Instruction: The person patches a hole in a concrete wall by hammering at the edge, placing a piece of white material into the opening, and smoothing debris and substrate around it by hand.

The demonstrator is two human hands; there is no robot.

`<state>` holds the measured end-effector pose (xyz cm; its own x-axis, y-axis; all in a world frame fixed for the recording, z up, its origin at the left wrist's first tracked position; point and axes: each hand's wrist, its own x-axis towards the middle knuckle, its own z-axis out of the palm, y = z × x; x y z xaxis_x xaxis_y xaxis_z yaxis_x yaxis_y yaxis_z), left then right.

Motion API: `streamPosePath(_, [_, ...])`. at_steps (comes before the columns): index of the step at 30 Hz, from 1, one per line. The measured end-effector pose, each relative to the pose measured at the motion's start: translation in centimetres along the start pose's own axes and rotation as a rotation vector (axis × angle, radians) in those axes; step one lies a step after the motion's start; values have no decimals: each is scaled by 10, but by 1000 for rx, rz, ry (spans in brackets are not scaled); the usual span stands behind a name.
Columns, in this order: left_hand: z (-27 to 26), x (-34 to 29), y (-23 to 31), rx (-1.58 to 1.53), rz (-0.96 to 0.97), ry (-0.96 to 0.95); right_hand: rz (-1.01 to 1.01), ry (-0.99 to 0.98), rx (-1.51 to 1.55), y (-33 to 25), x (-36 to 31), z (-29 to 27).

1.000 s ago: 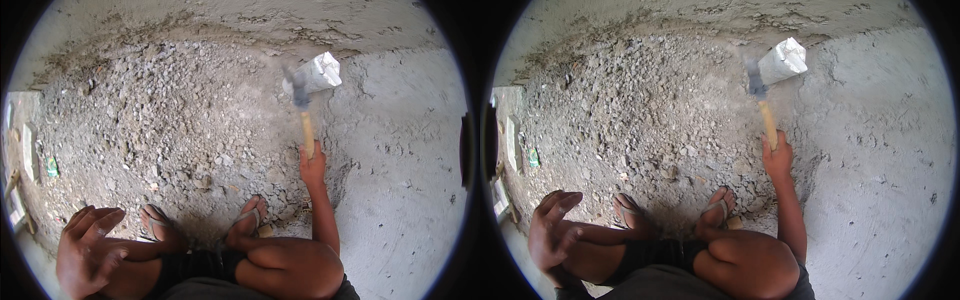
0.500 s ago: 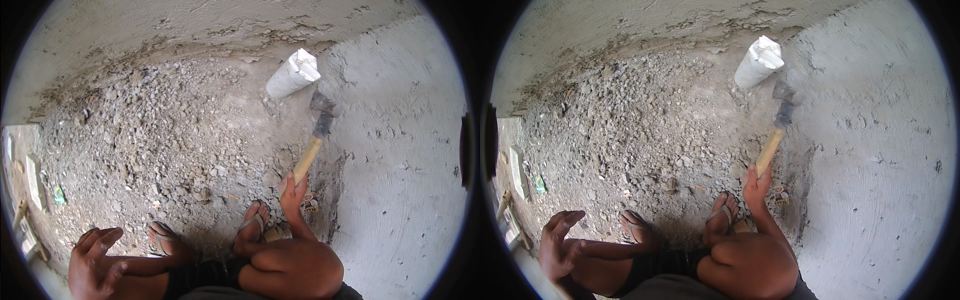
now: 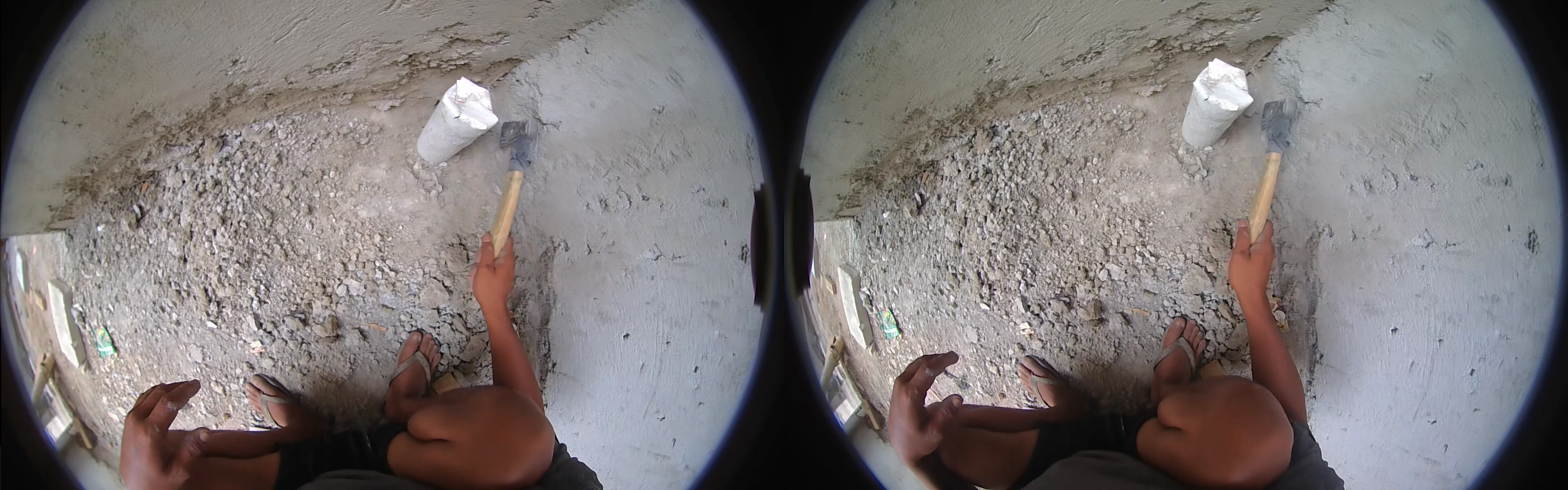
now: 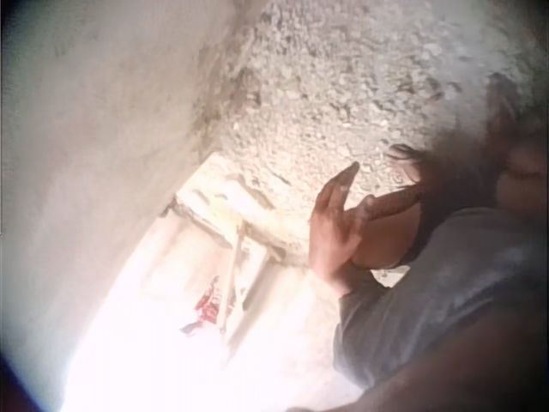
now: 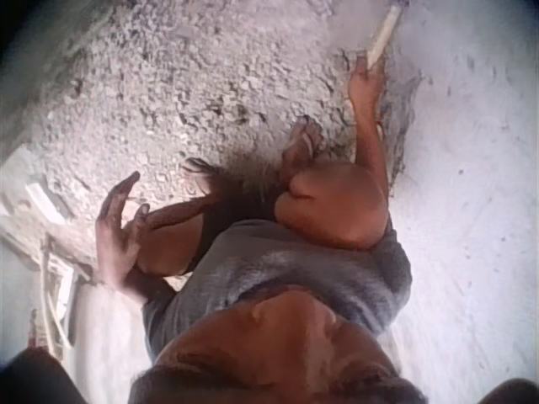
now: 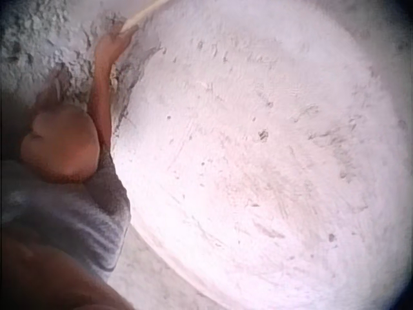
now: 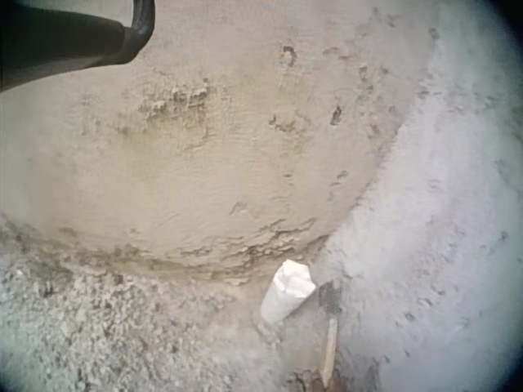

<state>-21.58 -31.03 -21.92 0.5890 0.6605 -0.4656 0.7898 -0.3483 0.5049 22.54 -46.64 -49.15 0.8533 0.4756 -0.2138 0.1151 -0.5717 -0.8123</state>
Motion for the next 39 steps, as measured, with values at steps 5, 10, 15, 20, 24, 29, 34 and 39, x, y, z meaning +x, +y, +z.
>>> streamPosePath(5, [-1, 6, 5, -84, -10, -29, 475, -287, 81, -27, 15, -10])
streamPosePath(10, [2, 9, 6, -66, -57, -63, 81, -145, 113, -52, 7, -15])
streamPosePath(15, [5, 18, 8, -101, -14, -85, -205, 69, -275, 51, 54, -1])
streamPosePath(20, [4, 9, 12, -72, -9, -38, 358, -318, 12, -36, 38, -12])
streamPosePath(24, [11, 3, 0, -99, 36, 46, 6, -61, 109, -39, 32, -3])
streamPosePath(29, [6, 13, 4, -45, 37, -61, -398, 197, -330, 33, 66, 18])
streamPosePath(34, [6, 11, 17, -36, 3, -78, 267, -223, -166, -13, 79, -16])
streamPosePath(39, [4, 10, -3, -24, -7, -100, -101, 33, -5, -55, 46, 3])
